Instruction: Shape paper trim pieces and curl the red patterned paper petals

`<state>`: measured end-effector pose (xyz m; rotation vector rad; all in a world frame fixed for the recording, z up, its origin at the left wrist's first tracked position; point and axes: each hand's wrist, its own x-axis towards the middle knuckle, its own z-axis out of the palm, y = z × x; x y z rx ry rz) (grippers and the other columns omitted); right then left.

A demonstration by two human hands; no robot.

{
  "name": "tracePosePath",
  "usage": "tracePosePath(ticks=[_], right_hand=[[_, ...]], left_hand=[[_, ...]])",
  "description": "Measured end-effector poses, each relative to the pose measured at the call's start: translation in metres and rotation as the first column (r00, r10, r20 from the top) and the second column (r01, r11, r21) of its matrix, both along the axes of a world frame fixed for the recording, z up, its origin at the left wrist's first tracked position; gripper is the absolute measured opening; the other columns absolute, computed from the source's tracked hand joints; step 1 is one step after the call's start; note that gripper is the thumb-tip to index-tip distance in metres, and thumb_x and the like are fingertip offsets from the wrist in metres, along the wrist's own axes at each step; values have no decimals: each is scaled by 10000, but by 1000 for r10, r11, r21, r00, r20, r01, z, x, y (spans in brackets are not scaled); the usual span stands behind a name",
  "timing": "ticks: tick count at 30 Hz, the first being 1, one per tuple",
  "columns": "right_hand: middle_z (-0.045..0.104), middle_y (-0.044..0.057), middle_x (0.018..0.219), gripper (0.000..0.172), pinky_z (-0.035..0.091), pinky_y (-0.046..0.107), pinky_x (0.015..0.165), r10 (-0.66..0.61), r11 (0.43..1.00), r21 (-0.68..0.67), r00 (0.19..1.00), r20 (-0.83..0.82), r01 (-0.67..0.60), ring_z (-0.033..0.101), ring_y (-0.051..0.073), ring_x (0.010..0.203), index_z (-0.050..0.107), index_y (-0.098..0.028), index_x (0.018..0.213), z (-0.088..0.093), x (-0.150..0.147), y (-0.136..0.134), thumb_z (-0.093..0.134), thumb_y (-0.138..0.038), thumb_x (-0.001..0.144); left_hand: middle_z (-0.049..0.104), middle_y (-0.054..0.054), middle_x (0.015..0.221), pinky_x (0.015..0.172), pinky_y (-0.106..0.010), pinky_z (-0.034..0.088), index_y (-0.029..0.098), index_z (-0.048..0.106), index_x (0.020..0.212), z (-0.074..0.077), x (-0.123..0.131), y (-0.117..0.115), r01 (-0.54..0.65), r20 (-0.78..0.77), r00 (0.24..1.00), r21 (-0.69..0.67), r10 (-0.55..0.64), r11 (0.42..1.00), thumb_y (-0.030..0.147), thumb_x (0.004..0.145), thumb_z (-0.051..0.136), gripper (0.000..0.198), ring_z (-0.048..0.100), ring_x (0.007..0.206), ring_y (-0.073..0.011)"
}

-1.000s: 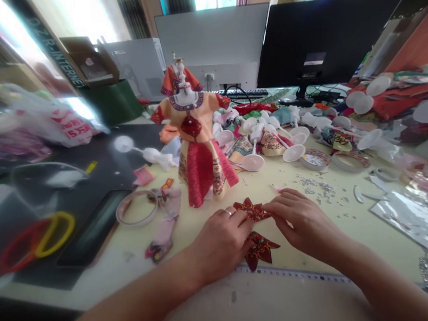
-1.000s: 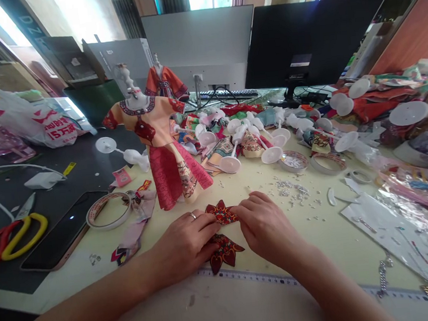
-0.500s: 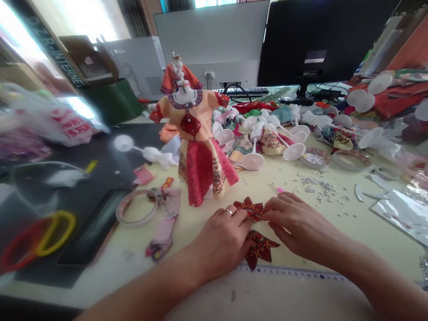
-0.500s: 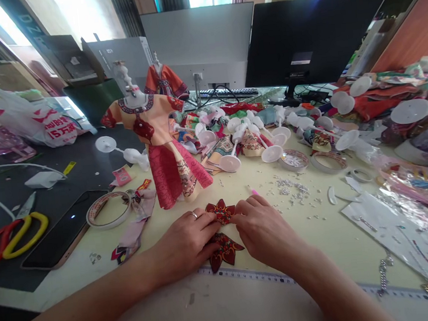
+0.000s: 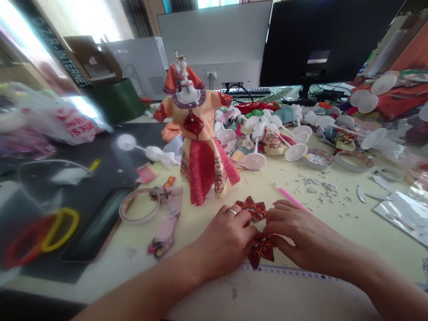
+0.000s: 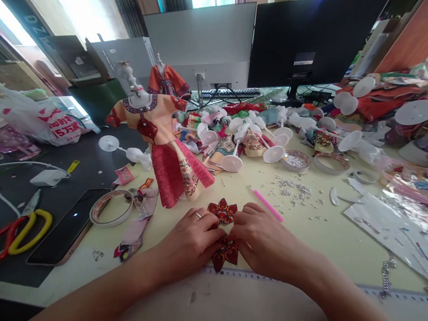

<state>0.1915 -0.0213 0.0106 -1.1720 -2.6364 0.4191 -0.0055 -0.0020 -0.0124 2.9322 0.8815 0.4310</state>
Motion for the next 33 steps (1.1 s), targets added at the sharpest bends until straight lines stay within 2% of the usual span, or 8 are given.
tracePosePath(ticks=[9,14,17,21,24,30,33], right_hand=[[556,21,709,214,392,315,667,-5,1000,18,999,-37,5,495,175,724,590,-198,715,2,3,-1,472,-42,803],[565,26,687,201,390,310,638,-55,998,7,997,-47,55,503,179,718,566,-185,731,-1,5,0,440,-65,831],[566,27,684,194,389,312,638,-70,998,-2,997,-38,70,501,180,716,560,-182,729,-3,6,0,439,-79,840],[565,21,686,172,389,309,642,-78,997,2,997,-23,78,503,179,721,550,-184,717,-3,6,0,469,-69,815],[570,16,701,159,389,311,660,-62,998,3,998,-9,62,504,178,731,546,-186,712,-4,5,0,513,-47,783],[560,9,703,160,389,319,679,-69,998,16,998,7,69,494,176,722,533,-181,702,-6,3,-1,588,-38,748],[559,8,707,142,397,326,711,-85,996,34,995,-43,87,507,177,740,527,-186,720,-3,7,0,577,-62,768]], left_hand=[[585,-68,880,829,-381,434,159,623,790,-3,0,1,12,-2,1000,15,-11,1000,229,891,472,195,516,896,-211],[588,-73,873,826,-390,437,151,619,784,-5,-1,2,19,-17,1000,13,-19,1000,223,881,479,185,516,907,-230],[594,-71,888,832,-398,431,145,620,858,-1,-1,1,16,-16,1000,2,-16,1000,232,890,465,180,513,905,-235],[598,-67,927,842,-392,416,133,603,989,6,-3,1,15,71,997,-12,-15,1000,263,904,454,215,504,904,-222],[600,-65,921,864,-382,402,137,611,961,7,-4,2,24,120,993,-6,-23,1000,263,913,442,217,503,908,-210],[600,-67,876,835,-381,409,140,608,783,1,-4,4,47,3,999,-8,-47,999,272,895,472,219,508,867,-213],[598,-59,867,842,-383,398,146,613,801,1,-5,5,49,45,998,-9,-48,999,266,892,478,202,510,869,-210]])
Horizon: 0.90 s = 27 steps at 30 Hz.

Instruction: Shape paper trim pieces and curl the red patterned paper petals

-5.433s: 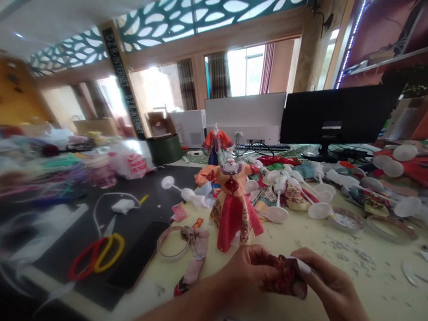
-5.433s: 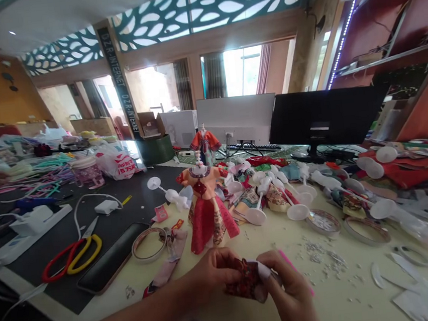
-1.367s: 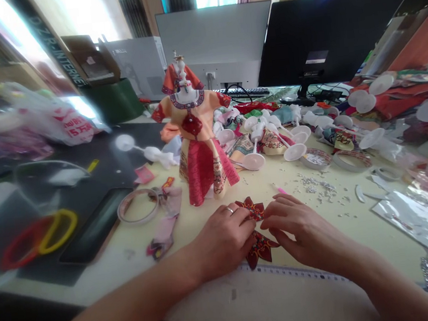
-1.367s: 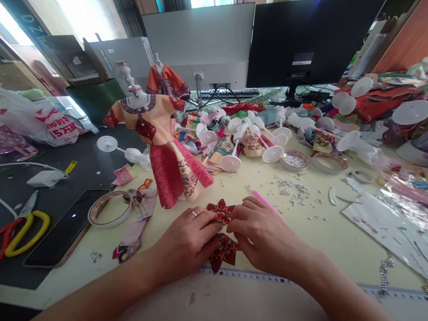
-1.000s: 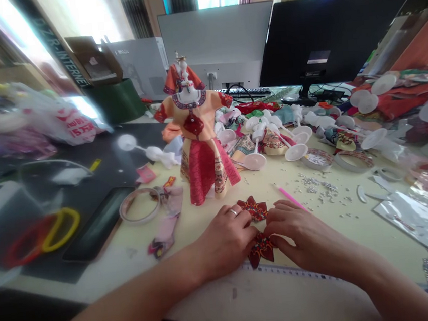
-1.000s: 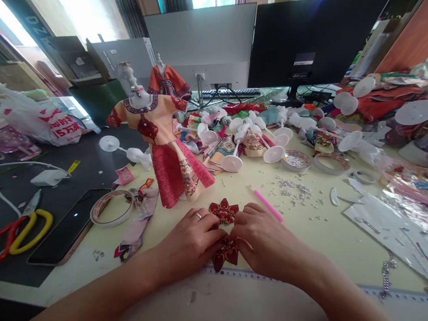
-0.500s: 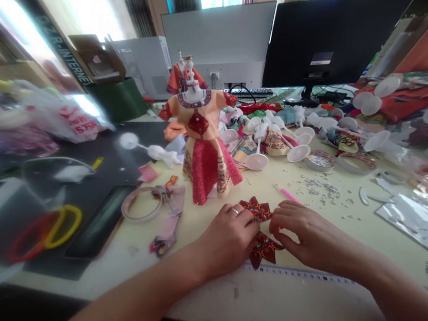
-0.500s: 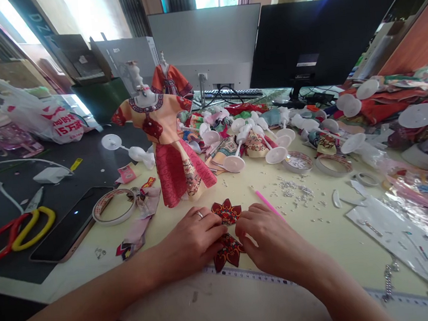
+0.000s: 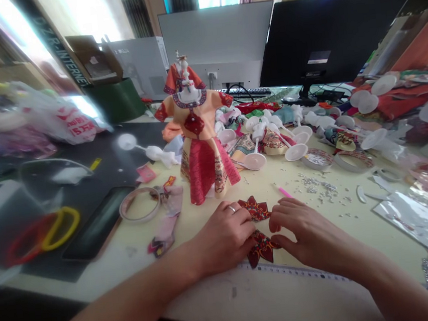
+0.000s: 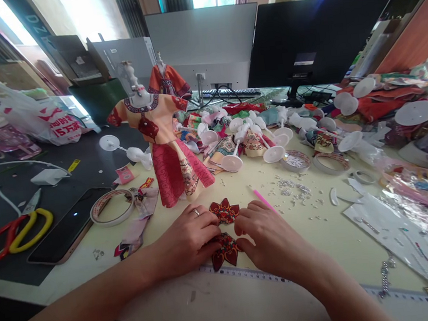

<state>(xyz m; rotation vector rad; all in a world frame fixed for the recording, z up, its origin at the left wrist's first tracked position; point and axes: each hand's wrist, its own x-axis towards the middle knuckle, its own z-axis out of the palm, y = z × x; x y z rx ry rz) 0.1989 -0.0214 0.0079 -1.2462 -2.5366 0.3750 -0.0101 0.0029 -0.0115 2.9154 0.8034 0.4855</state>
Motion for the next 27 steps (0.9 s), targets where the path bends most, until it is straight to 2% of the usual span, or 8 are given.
tracePosePath(ticks=[4,11,14,17,21,23,27], right_hand=[[547,11,688,128,395,362,779,-18,999,43,999,-39,20,511,179,733,509,-185,718,2,6,2,533,-91,801],[545,14,675,136,395,353,759,-13,998,62,1000,-22,14,515,175,711,514,-186,708,0,2,3,495,-109,818],[557,17,676,131,396,332,723,-74,987,137,996,-57,82,521,173,697,532,-192,716,3,8,7,501,-177,843],[569,21,665,159,384,294,636,-217,942,236,970,-110,238,521,168,672,556,-197,717,7,26,13,493,-237,857],[605,7,673,110,360,259,555,-463,805,316,865,-194,502,526,147,599,590,-207,750,10,54,22,529,-277,809],[606,-4,644,103,346,254,534,-539,772,303,828,-153,559,509,134,545,591,-208,728,9,65,25,531,-270,785],[619,0,653,111,331,252,520,-590,759,290,804,-75,583,504,133,528,594,-207,712,8,77,27,508,-249,769]], left_hand=[[599,-52,846,850,-380,383,149,623,844,1,-1,0,2,80,997,-14,-1,1000,259,907,451,213,510,864,-201],[590,-61,854,830,-364,396,158,633,783,-2,1,-1,73,13,997,7,-73,997,266,897,465,230,513,818,-182],[586,-59,830,826,-369,403,161,644,795,-2,1,-1,96,8,995,18,-96,995,264,881,487,207,511,807,-185],[595,-63,839,850,-371,401,155,646,799,-1,0,0,74,72,995,13,-75,997,240,885,482,203,513,850,-195],[608,-69,850,864,-379,397,141,642,844,0,-1,3,48,157,986,3,-48,999,245,895,482,197,517,875,-202],[613,-67,848,858,-372,398,136,639,858,-1,-2,4,49,178,983,5,-49,999,240,900,478,197,520,866,-198],[620,-54,827,835,-366,397,142,628,856,-3,-3,6,42,233,971,20,-46,999,220,895,488,165,528,827,-187]])
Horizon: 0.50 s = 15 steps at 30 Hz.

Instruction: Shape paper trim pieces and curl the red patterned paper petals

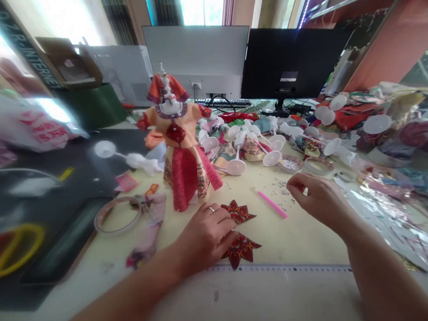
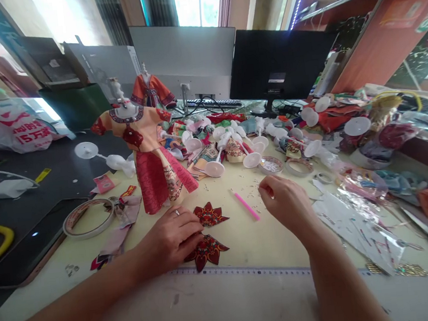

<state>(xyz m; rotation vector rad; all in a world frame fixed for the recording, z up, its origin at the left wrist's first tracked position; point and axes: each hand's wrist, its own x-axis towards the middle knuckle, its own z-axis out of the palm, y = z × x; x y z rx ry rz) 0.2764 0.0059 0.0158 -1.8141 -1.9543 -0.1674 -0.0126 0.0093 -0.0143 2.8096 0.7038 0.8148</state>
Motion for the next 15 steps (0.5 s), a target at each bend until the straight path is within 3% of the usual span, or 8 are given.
tracePosePath(ticks=[5,10,15], right_hand=[[631,26,714,151,389,265,595,-125,986,105,989,-73,133,543,147,583,594,-191,784,3,10,-1,470,-268,825],[635,32,745,159,381,251,592,62,995,-78,996,69,-56,567,156,649,603,-187,751,-11,-18,0,468,-206,832],[618,93,752,111,370,336,720,139,979,-172,974,177,-109,563,248,785,615,-150,759,-26,-46,8,515,-166,805]], left_hand=[[627,-40,813,804,-345,397,149,612,856,-3,-2,4,-17,87,996,18,16,1000,160,886,483,133,534,782,-167],[625,-29,794,801,-340,406,153,602,850,-3,-2,7,-24,98,995,19,22,1000,155,874,497,108,530,764,-160],[623,-19,764,799,-337,414,157,597,825,-2,-1,7,-31,108,994,36,27,999,157,876,490,119,536,741,-152]])
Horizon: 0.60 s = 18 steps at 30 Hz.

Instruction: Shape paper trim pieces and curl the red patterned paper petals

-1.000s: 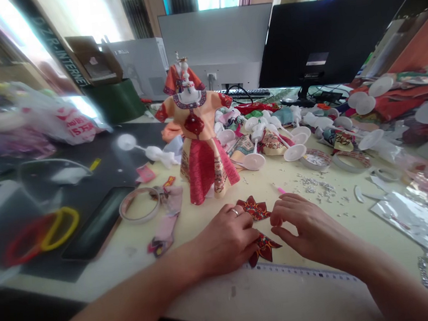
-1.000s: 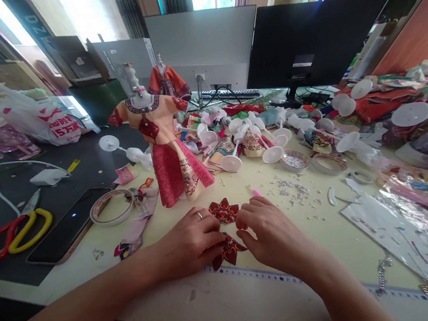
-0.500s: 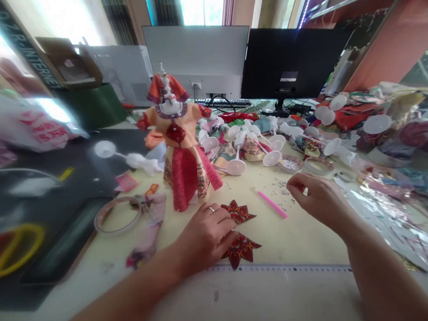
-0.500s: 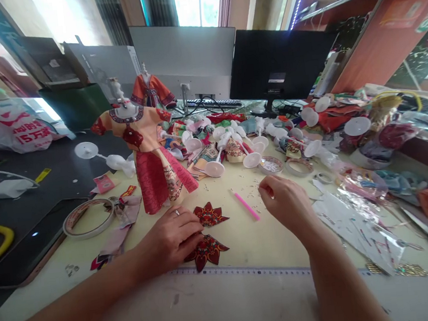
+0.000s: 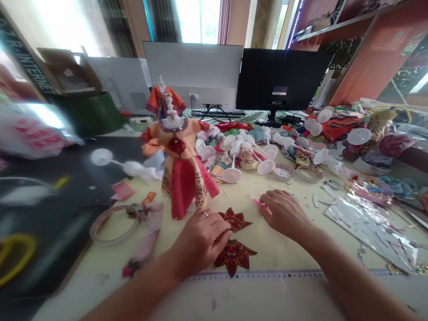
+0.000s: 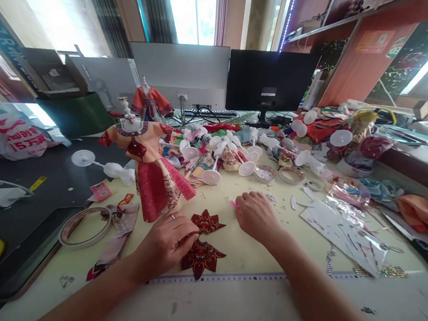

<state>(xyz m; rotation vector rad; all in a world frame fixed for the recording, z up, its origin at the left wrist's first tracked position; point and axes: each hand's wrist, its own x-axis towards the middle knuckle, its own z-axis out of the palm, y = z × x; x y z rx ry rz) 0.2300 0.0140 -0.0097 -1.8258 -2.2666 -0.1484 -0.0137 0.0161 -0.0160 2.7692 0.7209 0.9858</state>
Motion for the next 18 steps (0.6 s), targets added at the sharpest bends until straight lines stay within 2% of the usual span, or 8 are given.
tracePosePath(ticks=[4,8,10,12,13,14,16,18], right_hand=[[612,108,741,117,365,372,758,-4,1000,-30,1000,-11,4,560,258,771,607,-131,804,-2,-4,5,510,-90,755],[611,88,750,183,394,381,749,-28,999,-30,990,-139,24,563,236,745,576,-125,913,5,-2,-1,477,-98,762],[620,64,781,165,428,339,699,-7,999,-38,974,-226,-2,571,200,725,559,-149,939,10,-1,-7,456,-149,810],[629,44,810,141,452,282,645,65,991,-82,931,-360,-101,583,163,720,563,-174,918,15,-3,-14,444,-227,864],[631,39,817,150,458,262,632,105,976,-120,876,-470,-182,587,152,726,571,-178,902,17,-5,-17,455,-270,879],[629,39,811,164,457,249,617,121,948,-162,780,-614,-274,584,145,724,583,-176,885,18,-7,-20,484,-307,880],[614,28,779,175,438,228,578,64,878,-224,568,-821,-423,560,129,692,602,-174,857,20,-13,-25,561,-345,853],[595,16,752,172,416,213,554,-15,821,-264,444,-896,-506,528,113,660,615,-172,835,20,-20,-28,609,-344,828]], left_hand=[[624,-24,752,783,-328,423,162,612,829,-1,0,-1,-15,-15,1000,-3,15,1000,170,879,483,139,539,739,-154],[635,-25,763,797,-339,433,165,628,844,-2,0,-1,-17,8,1000,-38,17,999,183,877,486,147,551,741,-153],[647,-26,768,777,-331,449,162,633,842,-1,0,-1,-29,70,997,-115,38,993,185,869,501,137,567,738,-152],[663,-32,793,746,-310,470,156,642,863,2,0,0,-39,160,984,-256,82,966,207,859,527,126,591,748,-152],[673,-37,820,735,-298,480,155,648,884,3,1,0,-39,202,973,-342,114,939,225,851,545,129,604,762,-152],[682,-40,847,728,-288,487,154,652,907,5,1,0,-33,236,961,-430,148,902,244,843,563,142,615,775,-152],[690,-41,869,714,-273,494,153,660,943,8,1,1,-3,275,940,-582,200,813,276,825,593,182,623,783,-150],[689,-41,851,690,-261,492,146,667,957,11,2,1,51,302,926,-691,224,721,299,802,624,222,620,768,-147]])
